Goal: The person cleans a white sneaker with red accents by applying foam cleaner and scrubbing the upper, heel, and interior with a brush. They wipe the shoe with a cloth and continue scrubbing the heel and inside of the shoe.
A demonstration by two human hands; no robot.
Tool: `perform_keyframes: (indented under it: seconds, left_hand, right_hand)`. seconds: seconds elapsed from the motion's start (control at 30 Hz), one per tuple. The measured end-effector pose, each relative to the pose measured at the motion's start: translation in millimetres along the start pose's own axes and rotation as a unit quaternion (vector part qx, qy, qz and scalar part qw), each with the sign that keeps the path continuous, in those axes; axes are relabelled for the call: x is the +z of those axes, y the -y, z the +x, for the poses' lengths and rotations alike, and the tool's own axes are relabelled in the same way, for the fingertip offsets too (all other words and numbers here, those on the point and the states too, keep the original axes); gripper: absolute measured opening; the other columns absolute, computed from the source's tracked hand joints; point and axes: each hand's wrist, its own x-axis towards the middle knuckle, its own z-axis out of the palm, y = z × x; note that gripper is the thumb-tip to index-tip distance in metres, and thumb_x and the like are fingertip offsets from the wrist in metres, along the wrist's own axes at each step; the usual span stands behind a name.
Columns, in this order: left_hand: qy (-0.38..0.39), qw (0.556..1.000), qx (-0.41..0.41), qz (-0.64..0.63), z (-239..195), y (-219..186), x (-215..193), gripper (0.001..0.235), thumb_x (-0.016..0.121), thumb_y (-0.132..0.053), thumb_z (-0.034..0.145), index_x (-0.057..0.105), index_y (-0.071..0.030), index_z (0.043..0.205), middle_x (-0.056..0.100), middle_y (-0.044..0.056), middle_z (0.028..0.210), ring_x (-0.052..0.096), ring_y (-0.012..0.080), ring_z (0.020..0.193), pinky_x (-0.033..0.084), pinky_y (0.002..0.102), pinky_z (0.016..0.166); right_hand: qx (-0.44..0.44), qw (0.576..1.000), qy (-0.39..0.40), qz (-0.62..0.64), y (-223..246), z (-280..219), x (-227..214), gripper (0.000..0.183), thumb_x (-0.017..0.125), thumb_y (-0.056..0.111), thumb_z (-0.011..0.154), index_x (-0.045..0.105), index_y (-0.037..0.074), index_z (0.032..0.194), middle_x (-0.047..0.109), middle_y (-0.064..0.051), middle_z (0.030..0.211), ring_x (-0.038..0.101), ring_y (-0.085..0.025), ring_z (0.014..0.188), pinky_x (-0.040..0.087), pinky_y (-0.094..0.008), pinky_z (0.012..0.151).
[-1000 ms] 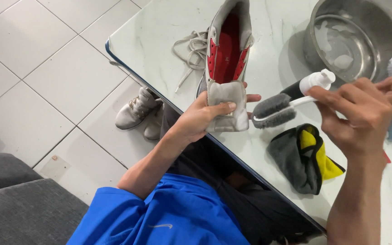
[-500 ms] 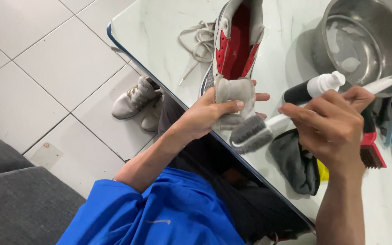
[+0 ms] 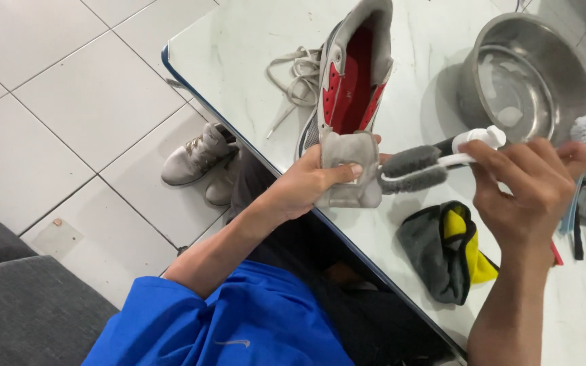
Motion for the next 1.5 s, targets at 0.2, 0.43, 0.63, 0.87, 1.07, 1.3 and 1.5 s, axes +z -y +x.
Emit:
perform_keyframes:
  seconds: [0.2,0.43,0.63,0.87,1.07,1.3,1.5]
  left_hand:
    - [0.049,0.991,0.014,-0.126,2.7,3.8,-1.0,0.044,0.053,-0.013,0.105,0.044,0.004,0.145,0.062,0.03,0.136,0.063,0.0386,0.128,0.054,0.048,0.109]
    - [-0.008,0.998,0.01,-0.063,6.7,5.9,3.7,0.04,0.054,-0.013,0.104,0.057,0.004,0.14,0.068,0.019,0.129,0.067,0.03,0.12,0.058,0.038,0.104]
    - [-0.03,0.998,-0.009,-0.054,8.6,7.2,0.4,0.04,0.058,-0.012,0.102,0.058,0.001,0.14,0.069,0.016,0.128,0.068,0.0267,0.114,0.059,0.037,0.098]
    - [0.026,0.995,0.015,-0.099,4.7,10.6,3.3,0.039,0.05,-0.008,0.105,0.048,0.004,0.142,0.064,0.028,0.136,0.063,0.0382,0.129,0.055,0.047,0.109]
    - [0.009,0.99,0.024,-0.139,9.4,9.4,1.6,0.042,0.053,-0.009,0.104,0.048,0.005,0.143,0.063,0.028,0.136,0.065,0.0357,0.124,0.053,0.045,0.11]
    - [-0.007,0.988,0.012,-0.152,8.7,10.8,8.9,0.037,0.045,-0.003,0.105,0.048,0.01,0.14,0.06,0.03,0.139,0.063,0.0402,0.125,0.055,0.049,0.106]
    - [0.004,0.989,0.008,-0.147,3.2,10.4,1.4,0.039,0.053,-0.008,0.103,0.051,0.005,0.14,0.061,0.028,0.14,0.062,0.0391,0.128,0.057,0.048,0.102]
  right_hand:
    - [-0.038,0.997,0.021,0.064,37.1,19.2,4.0,0.026,0.081,-0.009,0.1,0.082,0.017,0.103,0.061,0.001,0.074,0.05,-0.02,0.074,0.025,-0.04,0.095]
    - [-0.026,0.999,-0.018,0.017,31.9,17.2,-12.9,0.024,0.089,-0.013,0.105,0.086,0.011,0.103,0.056,-0.002,0.069,0.049,-0.022,0.07,0.023,-0.042,0.098]
    - [-0.022,0.999,0.009,-0.03,-7.5,-5.1,6.3,0.018,0.09,0.001,0.105,0.085,0.016,0.113,0.067,-0.001,0.08,0.055,-0.021,0.08,0.027,-0.042,0.101]
    - [0.026,0.999,-0.043,-0.009,29.7,-7.6,1.0,0.015,0.086,-0.003,0.108,0.089,0.012,0.112,0.068,-0.005,0.079,0.061,-0.024,0.083,0.01,-0.04,0.135]
    - [-0.052,0.998,-0.018,0.01,18.6,-2.5,-4.1,0.012,0.084,0.001,0.104,0.084,0.011,0.098,0.058,-0.002,0.07,0.052,-0.022,0.071,0.019,-0.04,0.117]
    - [-0.023,0.999,-0.033,-0.018,51.5,11.5,-11.4,0.033,0.067,-0.01,0.107,0.089,0.014,0.104,0.054,-0.003,0.07,0.051,-0.024,0.07,0.012,-0.039,0.115]
    - [0.046,0.992,-0.016,-0.114,-31.9,-41.8,-29.5,0.016,0.072,-0.01,0.123,0.085,-0.004,0.13,0.07,-0.015,0.109,0.066,-0.03,0.102,0.037,-0.04,0.112]
